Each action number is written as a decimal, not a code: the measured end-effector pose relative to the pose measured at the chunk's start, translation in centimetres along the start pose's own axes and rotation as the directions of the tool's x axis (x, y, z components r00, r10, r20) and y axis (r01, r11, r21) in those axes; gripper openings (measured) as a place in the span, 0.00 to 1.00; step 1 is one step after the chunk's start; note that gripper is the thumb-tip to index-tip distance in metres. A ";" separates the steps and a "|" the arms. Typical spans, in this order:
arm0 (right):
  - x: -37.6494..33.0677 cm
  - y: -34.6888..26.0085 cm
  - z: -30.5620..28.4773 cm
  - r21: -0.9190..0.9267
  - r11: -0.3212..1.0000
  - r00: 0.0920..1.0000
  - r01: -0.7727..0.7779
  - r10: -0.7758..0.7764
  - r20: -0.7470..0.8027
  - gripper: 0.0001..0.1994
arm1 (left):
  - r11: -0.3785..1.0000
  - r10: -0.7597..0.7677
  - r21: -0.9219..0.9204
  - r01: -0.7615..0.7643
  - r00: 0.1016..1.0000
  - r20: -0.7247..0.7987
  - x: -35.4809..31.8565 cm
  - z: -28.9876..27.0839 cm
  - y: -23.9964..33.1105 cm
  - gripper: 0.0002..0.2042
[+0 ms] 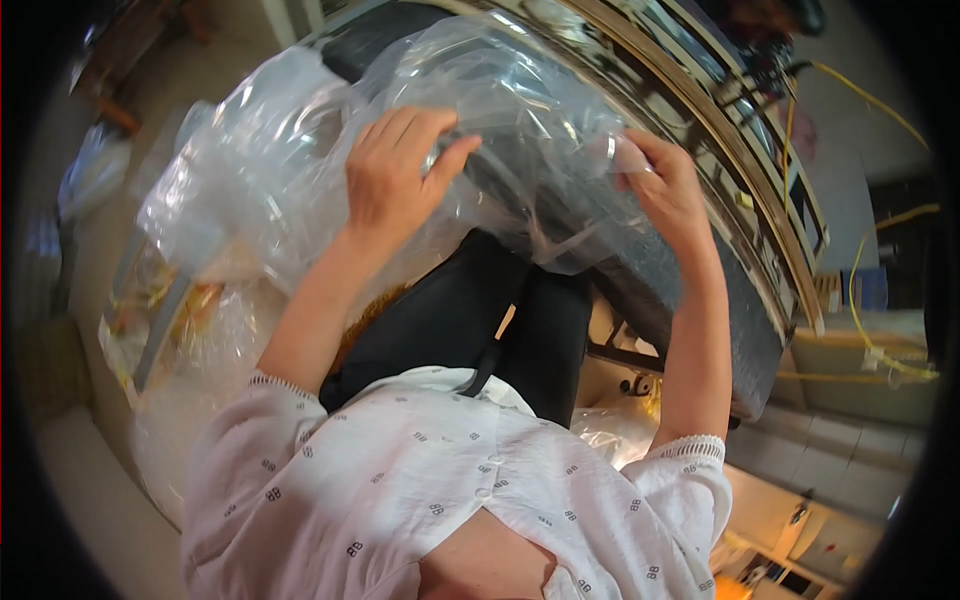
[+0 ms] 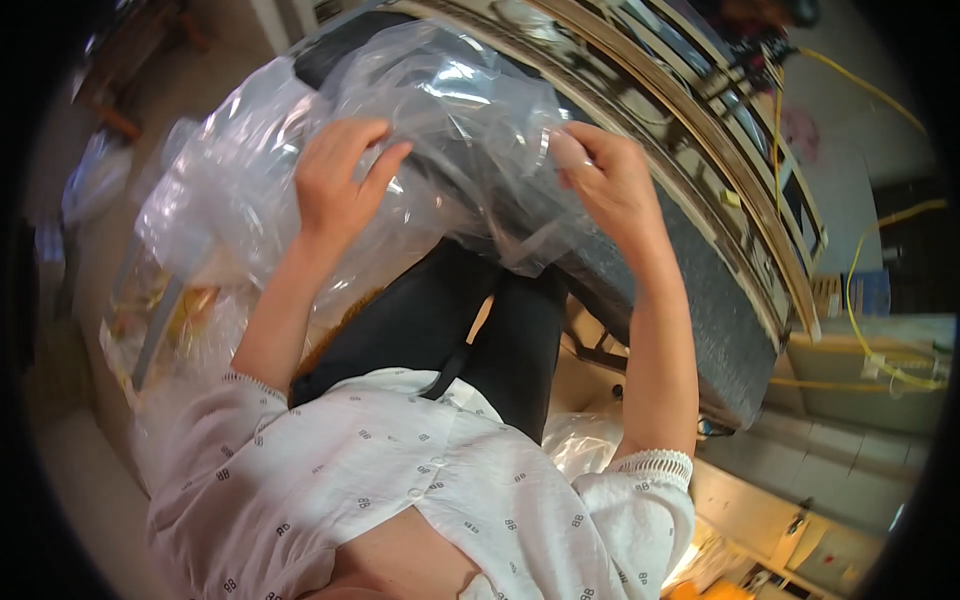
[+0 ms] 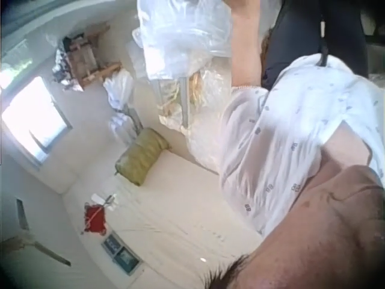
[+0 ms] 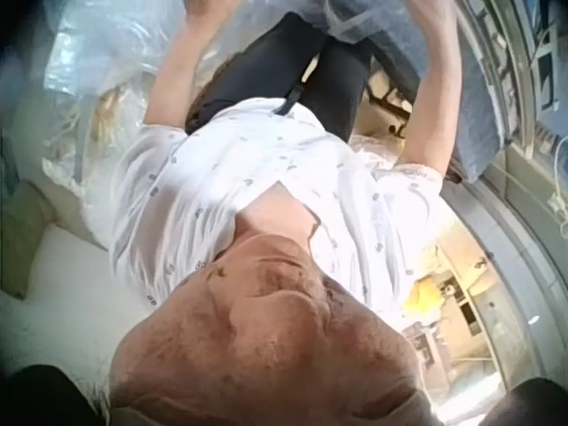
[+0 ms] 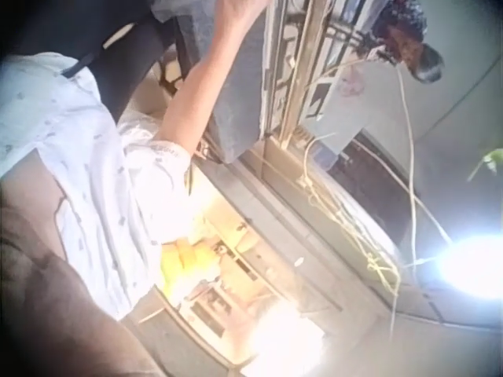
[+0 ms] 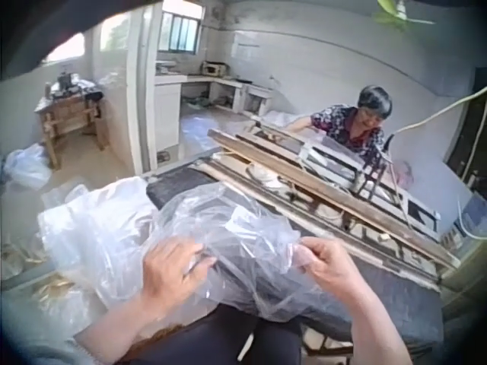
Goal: Wrapping a large rectangular foam mattress or block with plastic sheeting.
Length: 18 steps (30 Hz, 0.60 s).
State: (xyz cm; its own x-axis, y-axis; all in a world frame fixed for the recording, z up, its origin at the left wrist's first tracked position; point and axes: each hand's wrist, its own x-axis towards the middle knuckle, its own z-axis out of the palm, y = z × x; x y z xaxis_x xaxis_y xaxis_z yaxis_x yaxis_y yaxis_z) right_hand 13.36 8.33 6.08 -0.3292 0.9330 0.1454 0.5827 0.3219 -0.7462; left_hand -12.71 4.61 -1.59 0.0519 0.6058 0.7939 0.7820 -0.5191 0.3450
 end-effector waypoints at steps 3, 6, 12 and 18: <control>-0.1 0.3 0.0 0.129 0.985 0.993 -0.114 0.112 0.028 0.16 | 0.975 0.187 -0.080 -0.209 0.957 -0.224 1.7 0.1 3.2 0.20; -0.5 0.2 -0.3 0.095 0.987 0.990 -0.129 0.134 -0.046 0.15 | 0.963 0.236 -0.063 -0.262 0.931 -0.277 4.0 0.3 6.5 0.25; -1.5 1.0 0.2 0.376 0.926 0.977 -0.025 0.102 -0.186 0.15 | 0.888 0.432 0.139 -0.438 0.899 0.067 7.1 3.7 9.4 0.27; -3.7 0.8 -2.0 0.286 0.956 0.983 -0.061 0.107 -0.147 0.17 | 0.860 0.502 -0.171 -0.480 0.856 0.123 10.1 3.2 9.5 0.10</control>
State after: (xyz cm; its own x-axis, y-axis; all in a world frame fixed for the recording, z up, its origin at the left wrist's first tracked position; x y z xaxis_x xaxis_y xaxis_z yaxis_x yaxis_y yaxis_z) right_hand 16.50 5.48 6.28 -0.1517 0.9756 0.1589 0.3649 0.2047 -0.9082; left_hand -2.73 7.75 8.14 0.5136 0.3319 0.7912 0.5414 -0.8408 0.0013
